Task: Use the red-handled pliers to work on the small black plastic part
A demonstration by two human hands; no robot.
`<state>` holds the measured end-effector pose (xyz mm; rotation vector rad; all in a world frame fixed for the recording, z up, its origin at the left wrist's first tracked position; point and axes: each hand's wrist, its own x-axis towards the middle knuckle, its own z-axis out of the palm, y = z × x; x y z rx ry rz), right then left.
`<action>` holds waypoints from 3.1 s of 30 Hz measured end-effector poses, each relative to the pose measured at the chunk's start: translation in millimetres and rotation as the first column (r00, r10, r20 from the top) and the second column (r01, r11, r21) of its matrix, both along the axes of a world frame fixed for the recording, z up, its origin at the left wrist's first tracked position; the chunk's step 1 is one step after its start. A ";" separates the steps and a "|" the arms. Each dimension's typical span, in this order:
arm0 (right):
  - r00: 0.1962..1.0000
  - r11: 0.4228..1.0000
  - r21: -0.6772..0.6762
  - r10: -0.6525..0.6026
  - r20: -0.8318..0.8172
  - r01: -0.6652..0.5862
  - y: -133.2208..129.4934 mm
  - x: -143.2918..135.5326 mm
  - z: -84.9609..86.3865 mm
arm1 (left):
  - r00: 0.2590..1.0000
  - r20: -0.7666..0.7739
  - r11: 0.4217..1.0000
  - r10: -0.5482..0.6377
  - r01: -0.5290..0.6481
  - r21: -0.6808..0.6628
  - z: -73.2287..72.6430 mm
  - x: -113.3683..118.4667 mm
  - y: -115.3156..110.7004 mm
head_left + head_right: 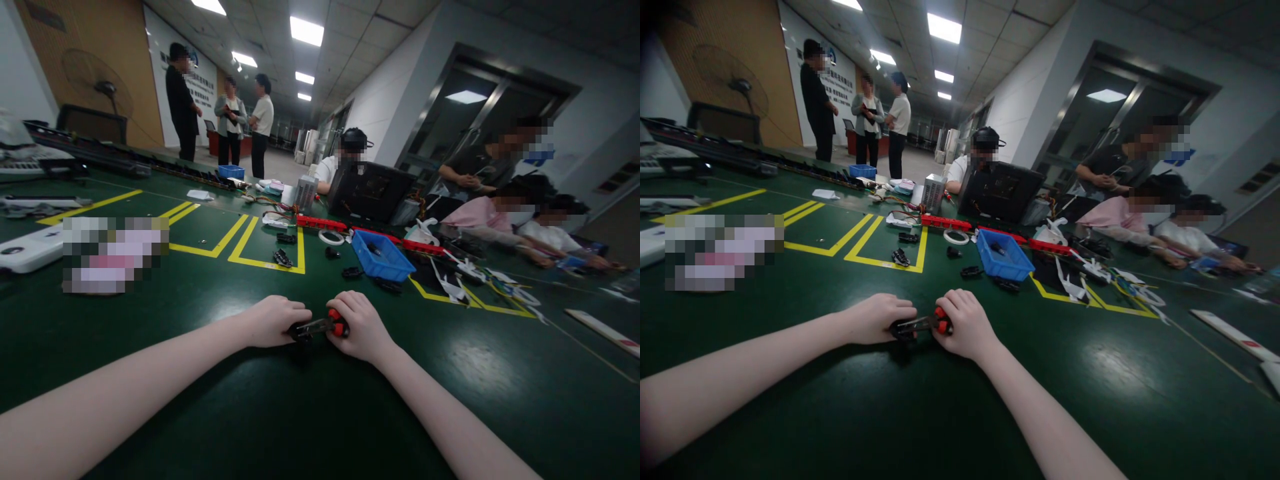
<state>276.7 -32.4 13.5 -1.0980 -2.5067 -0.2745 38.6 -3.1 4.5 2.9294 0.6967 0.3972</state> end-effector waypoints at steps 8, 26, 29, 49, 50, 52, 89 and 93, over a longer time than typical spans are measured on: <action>1.000 1.000 -0.021 0.002 0.012 -0.001 1.1 -1.9 0.7 | 0.999 -0.037 0.999 -0.012 0.013 0.042 1.2 0.5 -0.6; 1.000 1.000 0.004 -0.009 0.023 0.009 0.5 -0.7 0.6 | 0.999 -0.041 0.998 -0.019 0.022 0.057 0.2 0.6 -0.2; 1.000 1.000 0.023 -0.018 0.018 0.017 0.6 -0.1 -0.6 | 0.999 -0.041 0.998 -0.022 0.025 0.059 0.9 0.8 -0.9; 0.999 0.997 0.073 -0.024 0.038 0.021 1.5 0.3 -2.1 | 0.999 -0.032 0.998 -0.030 0.032 0.057 -1.4 -0.9 0.4; 0.999 0.997 0.072 -0.023 0.038 0.021 1.6 0.4 -2.1 | 0.999 -0.032 0.998 -0.031 0.033 0.056 -1.4 -0.9 0.4; 0.999 0.998 0.064 -0.022 0.039 0.020 1.5 0.6 -2.0 | 0.999 -0.040 0.997 -0.029 0.032 0.063 -1.4 -0.8 0.3; 0.979 0.980 -0.039 -0.194 0.057 0.196 7.5 6.3 -1.2 | 0.978 0.154 0.982 0.144 -0.161 0.100 -3.8 -0.1 2.8; 0.980 0.981 -0.047 -0.185 0.070 0.189 9.9 6.6 -1.4 | 0.978 0.180 0.986 0.109 -0.129 0.103 -2.8 -1.4 3.7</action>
